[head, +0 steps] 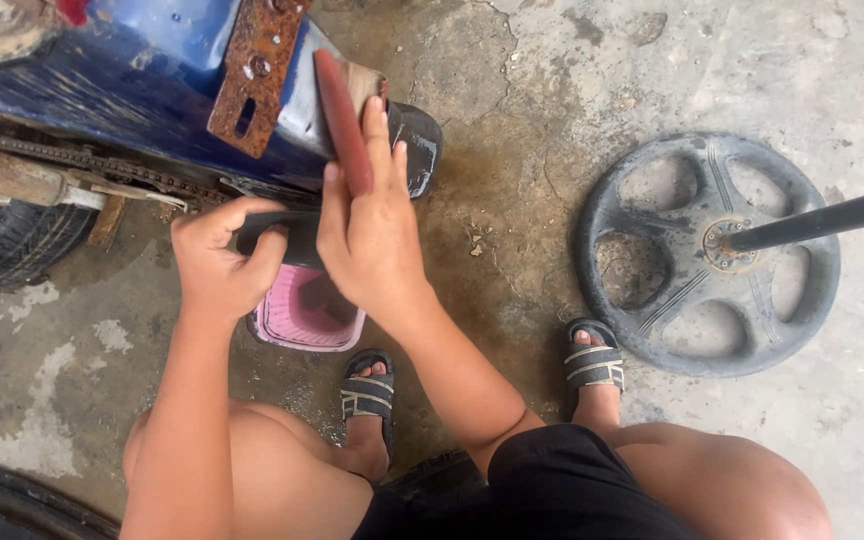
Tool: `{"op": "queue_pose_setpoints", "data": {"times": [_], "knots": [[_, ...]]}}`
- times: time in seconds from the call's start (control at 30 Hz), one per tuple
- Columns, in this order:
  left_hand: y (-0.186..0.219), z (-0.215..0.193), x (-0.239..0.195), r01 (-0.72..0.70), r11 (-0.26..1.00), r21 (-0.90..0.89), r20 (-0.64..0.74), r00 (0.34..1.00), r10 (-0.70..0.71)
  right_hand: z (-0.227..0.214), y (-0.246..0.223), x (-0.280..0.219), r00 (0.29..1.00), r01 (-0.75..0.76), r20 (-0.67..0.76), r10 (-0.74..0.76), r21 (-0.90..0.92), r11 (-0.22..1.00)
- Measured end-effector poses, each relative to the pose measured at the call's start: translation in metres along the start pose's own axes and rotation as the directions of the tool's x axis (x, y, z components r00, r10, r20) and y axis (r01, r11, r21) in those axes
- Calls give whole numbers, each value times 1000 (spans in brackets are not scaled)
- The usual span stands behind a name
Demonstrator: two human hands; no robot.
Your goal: Sanding a metal bracket on a motorcycle using sandpaper and water to remove rust and paint.
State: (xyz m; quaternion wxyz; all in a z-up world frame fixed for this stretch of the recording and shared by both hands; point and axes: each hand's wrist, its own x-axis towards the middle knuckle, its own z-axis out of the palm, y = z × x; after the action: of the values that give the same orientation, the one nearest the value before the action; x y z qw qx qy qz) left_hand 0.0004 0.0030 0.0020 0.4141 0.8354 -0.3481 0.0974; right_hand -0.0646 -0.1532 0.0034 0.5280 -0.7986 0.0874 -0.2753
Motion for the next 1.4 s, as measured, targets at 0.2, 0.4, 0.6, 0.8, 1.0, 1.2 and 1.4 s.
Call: {"op": "queue_pose_setpoints", "data": {"times": [0.2, 0.4, 0.6, 0.8, 1.0, 1.2, 1.4], "knots": [[5, 1, 3, -12, 1000, -3, 31, 999, 12, -27, -23, -8, 985, -41, 168, 38, 17, 999], [9, 4, 5, -35, 999, 5, 37, 999, 35, -18, -5, 47, 999, -30, 39, 32, -49, 998], [-16, 0, -6, 45, 995, 93, 26, 999, -47, -17, -32, 15, 999, 42, 29, -41, -39, 998], [7, 1, 3, -62, 997, 47, 10, 998, 62, -46, -40, 9, 959, 57, 281, -34, -73, 996], [8, -4, 2, -63, 993, 98, 32, 998, 60, -48, -33, 38, 975, -17, 219, 29, -59, 998], [16, 1, 4, -10, 1000, -9, 5, 1000, 10, -35, -20, 54, 989, -28, 145, 33, -37, 999], [10, 4, 0, 6, 999, 41, 11, 1000, -6, -30, 8, 52, 977, 62, 209, -30, -145, 987]]}}
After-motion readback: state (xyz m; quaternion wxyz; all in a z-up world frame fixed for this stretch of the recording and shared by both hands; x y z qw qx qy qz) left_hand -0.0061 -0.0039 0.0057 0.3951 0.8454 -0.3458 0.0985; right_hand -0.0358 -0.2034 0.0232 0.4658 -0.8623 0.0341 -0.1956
